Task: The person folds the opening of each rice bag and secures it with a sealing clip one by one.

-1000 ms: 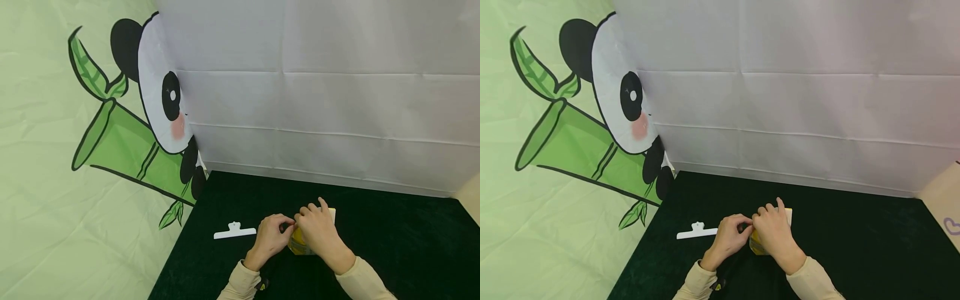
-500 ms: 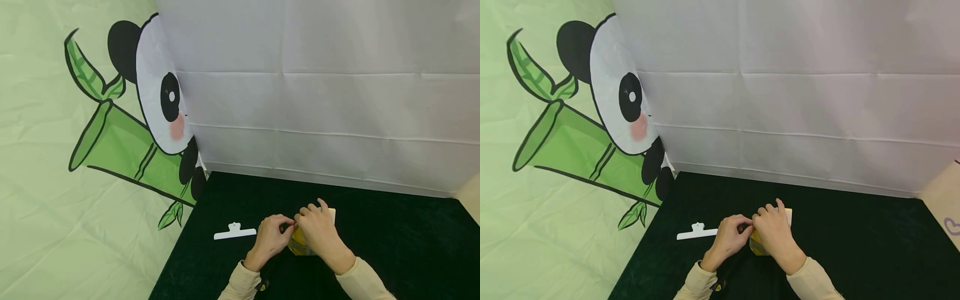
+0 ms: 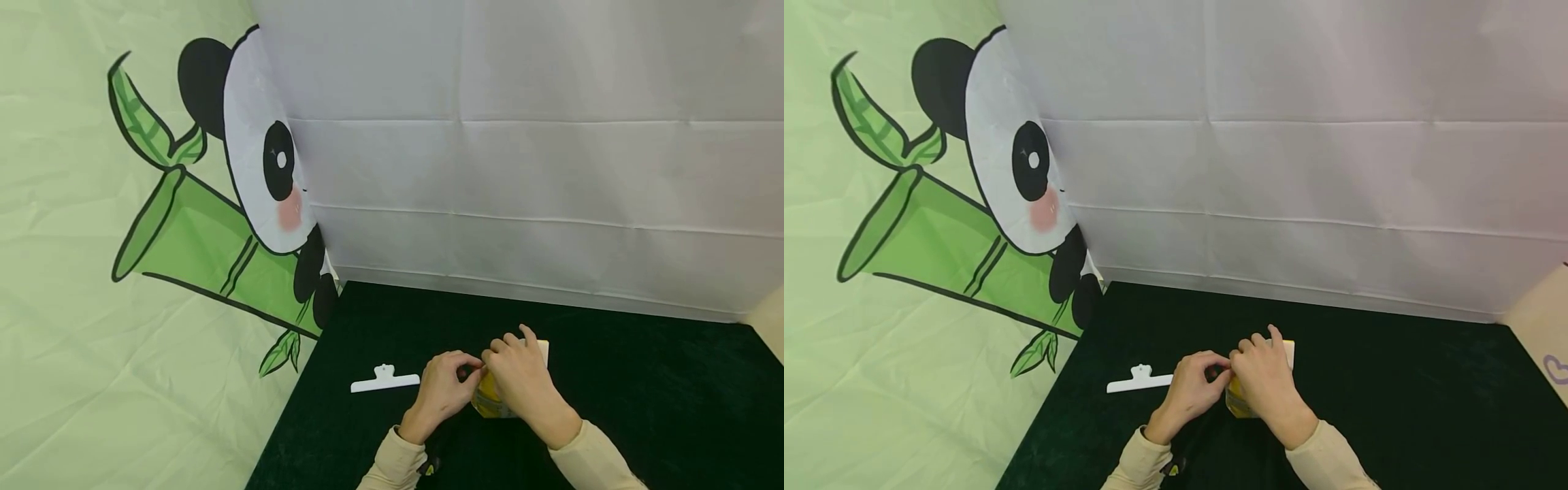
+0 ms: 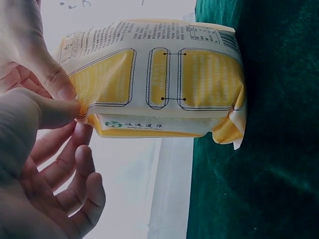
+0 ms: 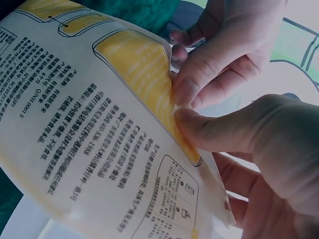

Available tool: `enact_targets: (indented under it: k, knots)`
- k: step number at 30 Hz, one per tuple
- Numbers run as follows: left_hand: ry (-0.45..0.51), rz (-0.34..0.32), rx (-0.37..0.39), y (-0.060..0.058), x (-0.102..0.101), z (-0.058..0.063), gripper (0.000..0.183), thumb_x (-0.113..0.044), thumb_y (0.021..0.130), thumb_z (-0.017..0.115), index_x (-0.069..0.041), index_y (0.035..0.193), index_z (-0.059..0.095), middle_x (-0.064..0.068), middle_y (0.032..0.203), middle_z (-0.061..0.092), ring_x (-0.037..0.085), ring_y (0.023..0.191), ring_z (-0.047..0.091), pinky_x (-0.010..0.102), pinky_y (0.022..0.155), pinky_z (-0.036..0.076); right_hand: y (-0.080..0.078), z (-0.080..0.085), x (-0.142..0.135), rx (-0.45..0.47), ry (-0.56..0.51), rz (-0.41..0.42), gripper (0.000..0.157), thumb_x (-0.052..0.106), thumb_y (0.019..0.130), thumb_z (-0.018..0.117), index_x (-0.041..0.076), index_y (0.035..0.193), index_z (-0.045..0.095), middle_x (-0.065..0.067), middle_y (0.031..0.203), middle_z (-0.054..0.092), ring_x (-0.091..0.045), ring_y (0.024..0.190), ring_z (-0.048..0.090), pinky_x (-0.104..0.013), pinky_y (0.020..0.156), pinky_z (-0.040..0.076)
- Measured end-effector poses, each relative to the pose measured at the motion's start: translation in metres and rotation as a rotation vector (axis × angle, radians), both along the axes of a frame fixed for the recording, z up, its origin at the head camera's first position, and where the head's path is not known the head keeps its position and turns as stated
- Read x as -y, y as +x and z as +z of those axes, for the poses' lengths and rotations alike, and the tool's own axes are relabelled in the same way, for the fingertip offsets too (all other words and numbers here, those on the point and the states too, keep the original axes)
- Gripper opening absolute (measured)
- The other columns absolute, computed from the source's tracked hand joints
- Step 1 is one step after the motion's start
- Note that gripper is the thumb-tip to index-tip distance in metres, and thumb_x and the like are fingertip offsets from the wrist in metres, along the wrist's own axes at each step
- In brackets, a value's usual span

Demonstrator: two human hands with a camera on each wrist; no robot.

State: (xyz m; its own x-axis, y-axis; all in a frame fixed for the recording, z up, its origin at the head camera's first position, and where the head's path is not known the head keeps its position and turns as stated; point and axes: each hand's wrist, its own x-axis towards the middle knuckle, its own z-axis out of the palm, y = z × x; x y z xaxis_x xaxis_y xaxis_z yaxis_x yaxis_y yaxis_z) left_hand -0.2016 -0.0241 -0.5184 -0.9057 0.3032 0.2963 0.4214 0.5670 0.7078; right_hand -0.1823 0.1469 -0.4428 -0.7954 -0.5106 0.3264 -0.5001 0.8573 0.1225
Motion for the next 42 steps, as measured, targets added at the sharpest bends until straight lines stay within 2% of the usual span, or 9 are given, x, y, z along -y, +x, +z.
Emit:
enact_targets:
  k: [8, 32, 42]
  knots:
    - [-0.010, -0.031, 0.033, 0.003, -0.005, 0.002, 0.015, -0.029, 0.102, 0.071, -0.020, 0.111, 0.081, -0.007, 0.102, 0.075, -0.004, 0.081, 0.055, 0.016, 0.072, 0.046, 0.004, 0.001, -0.008, 0.026, -0.005, -0.009, 0.028, 0.015, 0.072, 0.098, 0.011, 0.093, 0.080, -0.010, 0.099, 0.079, -0.034, 0.099, 0.071, -0.072, 0.109, 0.046]
    - [-0.033, -0.033, -0.002, 0.011, -0.018, 0.007, 0.017, -0.034, 0.104, 0.070, -0.023, 0.108, 0.081, -0.008, 0.103, 0.076, 0.000, 0.086, 0.059, 0.019, 0.078, 0.046, 0.016, 0.007, -0.028, 0.032, 0.005, -0.033, 0.028, 0.018, 0.072, 0.099, 0.012, 0.092, 0.080, -0.009, 0.099, 0.079, -0.033, 0.101, 0.071, -0.071, 0.110, 0.045]
    - [-0.048, -0.019, -0.017, 0.014, -0.020, 0.005, 0.014, -0.033, 0.103, 0.070, -0.025, 0.108, 0.081, -0.008, 0.111, 0.076, 0.004, 0.098, 0.066, 0.025, 0.086, 0.052, 0.019, 0.007, -0.037, 0.059, -0.011, -0.040, 0.030, 0.017, 0.070, 0.100, 0.012, 0.091, 0.080, -0.009, 0.099, 0.079, -0.033, 0.101, 0.071, -0.072, 0.111, 0.044]
